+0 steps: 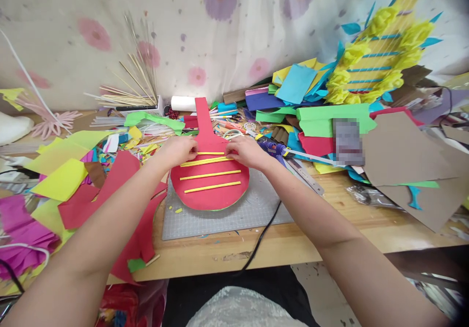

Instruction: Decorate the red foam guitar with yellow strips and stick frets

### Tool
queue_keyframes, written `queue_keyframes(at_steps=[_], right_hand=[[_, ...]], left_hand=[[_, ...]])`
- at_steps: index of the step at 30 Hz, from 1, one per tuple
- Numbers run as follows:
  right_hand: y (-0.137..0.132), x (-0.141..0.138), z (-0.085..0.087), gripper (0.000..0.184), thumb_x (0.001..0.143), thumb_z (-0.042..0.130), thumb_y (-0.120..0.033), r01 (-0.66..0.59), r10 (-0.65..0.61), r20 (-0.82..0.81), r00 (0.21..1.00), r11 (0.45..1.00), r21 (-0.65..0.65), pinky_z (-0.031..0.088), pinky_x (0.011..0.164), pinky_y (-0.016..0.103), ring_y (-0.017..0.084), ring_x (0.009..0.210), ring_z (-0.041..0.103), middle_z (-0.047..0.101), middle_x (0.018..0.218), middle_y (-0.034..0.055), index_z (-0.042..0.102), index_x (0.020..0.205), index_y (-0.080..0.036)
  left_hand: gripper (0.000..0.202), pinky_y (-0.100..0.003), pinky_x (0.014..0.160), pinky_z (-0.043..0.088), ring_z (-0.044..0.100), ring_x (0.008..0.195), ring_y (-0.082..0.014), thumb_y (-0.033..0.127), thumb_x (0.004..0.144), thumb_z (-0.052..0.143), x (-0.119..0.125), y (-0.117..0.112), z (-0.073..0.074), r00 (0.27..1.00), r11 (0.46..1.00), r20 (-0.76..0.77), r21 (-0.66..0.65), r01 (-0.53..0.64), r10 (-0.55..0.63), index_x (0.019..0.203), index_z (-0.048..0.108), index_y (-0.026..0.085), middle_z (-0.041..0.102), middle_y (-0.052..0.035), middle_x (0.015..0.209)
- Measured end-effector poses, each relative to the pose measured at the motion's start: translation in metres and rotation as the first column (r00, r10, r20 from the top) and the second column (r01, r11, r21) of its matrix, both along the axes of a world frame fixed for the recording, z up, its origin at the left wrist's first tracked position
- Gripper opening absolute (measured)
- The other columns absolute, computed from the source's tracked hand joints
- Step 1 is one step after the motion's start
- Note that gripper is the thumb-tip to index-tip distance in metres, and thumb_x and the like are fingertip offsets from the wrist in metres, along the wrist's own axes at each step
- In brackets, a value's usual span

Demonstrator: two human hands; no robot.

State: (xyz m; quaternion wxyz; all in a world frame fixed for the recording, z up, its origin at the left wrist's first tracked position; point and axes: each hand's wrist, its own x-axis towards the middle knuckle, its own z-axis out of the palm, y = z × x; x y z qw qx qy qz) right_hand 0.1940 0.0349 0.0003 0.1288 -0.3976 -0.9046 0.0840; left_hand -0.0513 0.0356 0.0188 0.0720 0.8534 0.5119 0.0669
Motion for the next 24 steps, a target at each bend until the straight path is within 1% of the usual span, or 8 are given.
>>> queue_keyframes(at_steps=[3, 6, 9, 14, 20, 24], right_hand=[[0.002, -0.002, 0.001, 0.013, 0.078, 0.054, -0.021, -0.048, 0.046, 0.047, 0.998, 0.998, 0.036, 0.034, 0.078, 0.031, 0.020, 0.087, 0.054, 0.064, 0.086, 0.0061, 0.066, 0.080, -0.019], [0.005, -0.005, 0.000, 0.013, 0.079, 0.053, -0.018, -0.088, 0.084, 0.062, 0.995, 0.993, 0.073, 0.035, 0.079, 0.031, 0.020, 0.087, 0.054, 0.063, 0.085, 0.0077, 0.066, 0.080, -0.017], [0.010, -0.006, -0.002, 0.014, 0.080, 0.052, -0.017, -0.081, 0.077, 0.039, 0.996, 0.990, 0.113, 0.036, 0.081, 0.031, 0.020, 0.089, 0.053, 0.064, 0.087, 0.0088, 0.066, 0.079, -0.016], [0.018, -0.006, -0.004, 0.013, 0.080, 0.053, -0.016, -0.045, 0.040, 0.040, 0.998, 0.988, 0.148, 0.038, 0.083, 0.031, 0.021, 0.094, 0.053, 0.065, 0.087, 0.0097, 0.066, 0.079, -0.014], [0.021, -0.006, -0.005, 0.013, 0.081, 0.054, -0.018, -0.060, 0.051, 0.050, 0.997, 0.981, 0.187, 0.040, 0.081, 0.032, 0.021, 0.093, 0.055, 0.065, 0.084, 0.0090, 0.066, 0.079, -0.015], [0.022, -0.006, -0.006, 0.012, 0.080, 0.054, -0.018, -0.073, 0.064, 0.048, 0.997, 0.977, 0.202, 0.041, 0.082, 0.033, 0.021, 0.092, 0.056, 0.065, 0.083, 0.0085, 0.066, 0.077, -0.015]], left_hand=[[0.015, -0.033, 0.072, 0.041, 0.060, 0.080, -0.0247, 0.025, 0.070, 0.054, -0.005, 0.011, 0.003, 0.998, 0.998, -0.060, 0.050, -0.032, 0.035, 0.076, 0.068, 0.023, 0.066, -0.0058, 0.085], [0.017, -0.031, 0.071, 0.041, 0.059, 0.080, -0.0229, 0.026, 0.071, 0.053, -0.005, 0.021, 0.004, 0.995, 0.996, -0.074, 0.064, -0.058, 0.063, 0.079, 0.068, 0.022, 0.066, -0.0054, 0.087], [0.019, -0.029, 0.070, 0.041, 0.058, 0.080, -0.0213, 0.027, 0.072, 0.053, 0.000, 0.026, 0.006, 0.997, 0.998, -0.056, 0.054, -0.044, 0.047, 0.081, 0.069, 0.022, 0.066, -0.0052, 0.088], [0.023, -0.025, 0.066, 0.040, 0.058, 0.078, -0.0178, 0.027, 0.072, 0.052, 0.010, 0.031, 0.010, 0.991, 1.000, -0.136, 0.000, -0.002, 0.002, 0.086, 0.069, 0.020, 0.067, -0.0041, 0.090], [0.024, -0.024, 0.063, 0.040, 0.059, 0.072, -0.0157, 0.026, 0.068, 0.054, 0.010, 0.040, 0.006, 0.998, 0.997, -0.055, -0.077, -0.018, 0.014, 0.084, 0.070, 0.019, 0.069, -0.0025, 0.085], [0.024, -0.022, 0.062, 0.041, 0.059, 0.069, -0.0144, 0.025, 0.065, 0.056, 0.009, 0.043, 0.005, 1.000, 0.993, -0.005, -0.115, -0.023, 0.022, 0.084, 0.070, 0.018, 0.069, -0.0023, 0.082]])
